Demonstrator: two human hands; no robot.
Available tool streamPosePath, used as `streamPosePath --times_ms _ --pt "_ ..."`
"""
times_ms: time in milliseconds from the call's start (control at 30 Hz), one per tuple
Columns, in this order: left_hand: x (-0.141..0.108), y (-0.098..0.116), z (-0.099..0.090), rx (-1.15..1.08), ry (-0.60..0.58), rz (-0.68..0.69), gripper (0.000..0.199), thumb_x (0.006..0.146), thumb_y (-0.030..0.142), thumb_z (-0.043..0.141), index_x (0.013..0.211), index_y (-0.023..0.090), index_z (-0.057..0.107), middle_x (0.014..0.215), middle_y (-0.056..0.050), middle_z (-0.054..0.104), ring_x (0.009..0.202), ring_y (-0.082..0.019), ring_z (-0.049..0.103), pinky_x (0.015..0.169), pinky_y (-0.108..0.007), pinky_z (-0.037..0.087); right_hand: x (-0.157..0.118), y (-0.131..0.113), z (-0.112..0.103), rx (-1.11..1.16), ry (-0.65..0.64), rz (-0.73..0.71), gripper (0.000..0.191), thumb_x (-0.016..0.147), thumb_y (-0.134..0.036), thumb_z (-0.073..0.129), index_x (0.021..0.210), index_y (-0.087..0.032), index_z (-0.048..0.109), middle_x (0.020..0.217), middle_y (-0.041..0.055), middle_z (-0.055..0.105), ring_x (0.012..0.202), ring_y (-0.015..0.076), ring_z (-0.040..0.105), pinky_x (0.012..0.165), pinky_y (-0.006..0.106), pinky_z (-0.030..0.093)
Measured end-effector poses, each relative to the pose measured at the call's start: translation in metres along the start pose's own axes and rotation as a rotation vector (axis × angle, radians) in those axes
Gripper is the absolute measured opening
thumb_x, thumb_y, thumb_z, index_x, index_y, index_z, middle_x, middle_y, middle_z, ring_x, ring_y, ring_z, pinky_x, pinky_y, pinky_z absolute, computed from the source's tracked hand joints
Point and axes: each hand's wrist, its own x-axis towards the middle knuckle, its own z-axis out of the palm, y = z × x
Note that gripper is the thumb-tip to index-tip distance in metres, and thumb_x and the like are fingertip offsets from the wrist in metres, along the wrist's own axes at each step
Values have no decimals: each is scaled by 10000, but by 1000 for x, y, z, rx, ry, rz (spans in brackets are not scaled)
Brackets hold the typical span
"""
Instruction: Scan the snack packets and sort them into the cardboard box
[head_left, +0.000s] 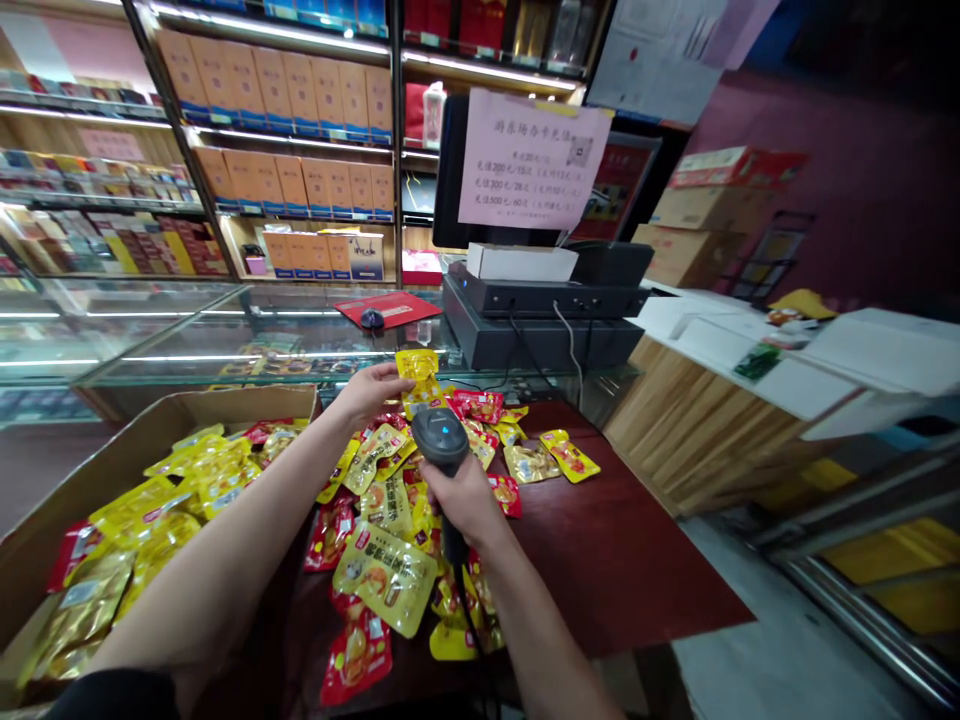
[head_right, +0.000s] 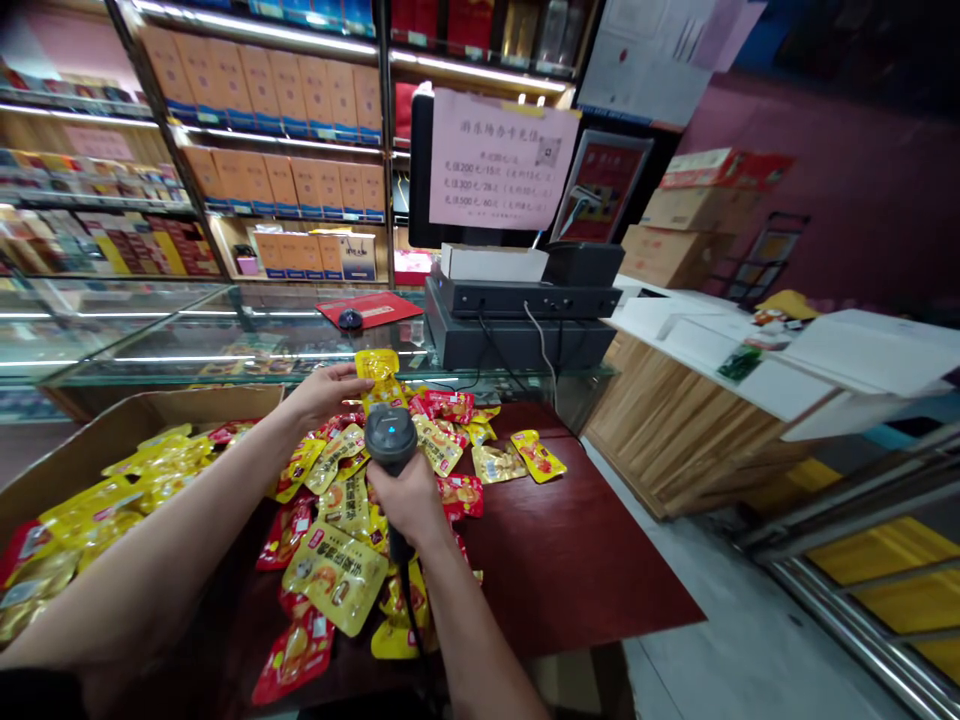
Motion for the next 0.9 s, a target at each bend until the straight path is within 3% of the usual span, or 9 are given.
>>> streamPosePath --times_ms 200,433,533,633,700,800,900 --pt "2 -2 0 24 -13 -1 490 429 286 853 870 165 677 790 -47 698 631 -139 613 542 -230 450 3 7 -1 19 -35 -21 186 674 -351 646 582 -211 565 410 -34 487 354 116 429 400 257 335" --pt "4 -4 0 54 15 19 433 472 307 835 860 174 700 788 -50 705 573 -109 576 457 -177 386 5 17 -1 40 -53 -26 185 682 -369 648 639 -198 588 435 -32 506 358 108 430 390 243 337" --pt "5 -5 -1 43 -4 2 468 453 306 845 875 173 693 814 -50 701 601 -117 591 500 -200 433 5 14 -3 29 -48 -13 173 690 -357 637 703 -186 612 493 -21 546 382 113 450 410 250 362" --pt "4 -6 -2 35 -33 -6 460 449 302 849 854 163 683 814 -42 690 629 -119 595 543 -223 467 11 3 -10 41 13 -123 220 655 -287 661 843 -172 658 743 24 668 618 154 577 608 281 456" --pt "3 -6 -1 45 -25 -16 449 462 302 846 855 163 679 799 -29 682 631 -115 593 546 -223 470 18 -9 -17 81 34 -180 282 618 -242 679 891 -169 665 865 26 684 778 167 588 746 286 448" --pt "-2 -4 -4 61 -28 -44 441 493 308 838 879 169 677 782 -18 683 629 -119 604 544 -222 469 34 -33 -23 177 -6 -66 233 582 -256 697 790 -160 657 707 -12 655 664 132 551 675 258 424" --pt "-16 5 -18 46 -33 -85 410 523 285 832 882 166 675 808 -24 694 622 -115 613 530 -209 464 48 -58 -13 276 -100 37 241 530 -244 718 738 -148 645 611 -31 608 549 90 495 577 230 384"
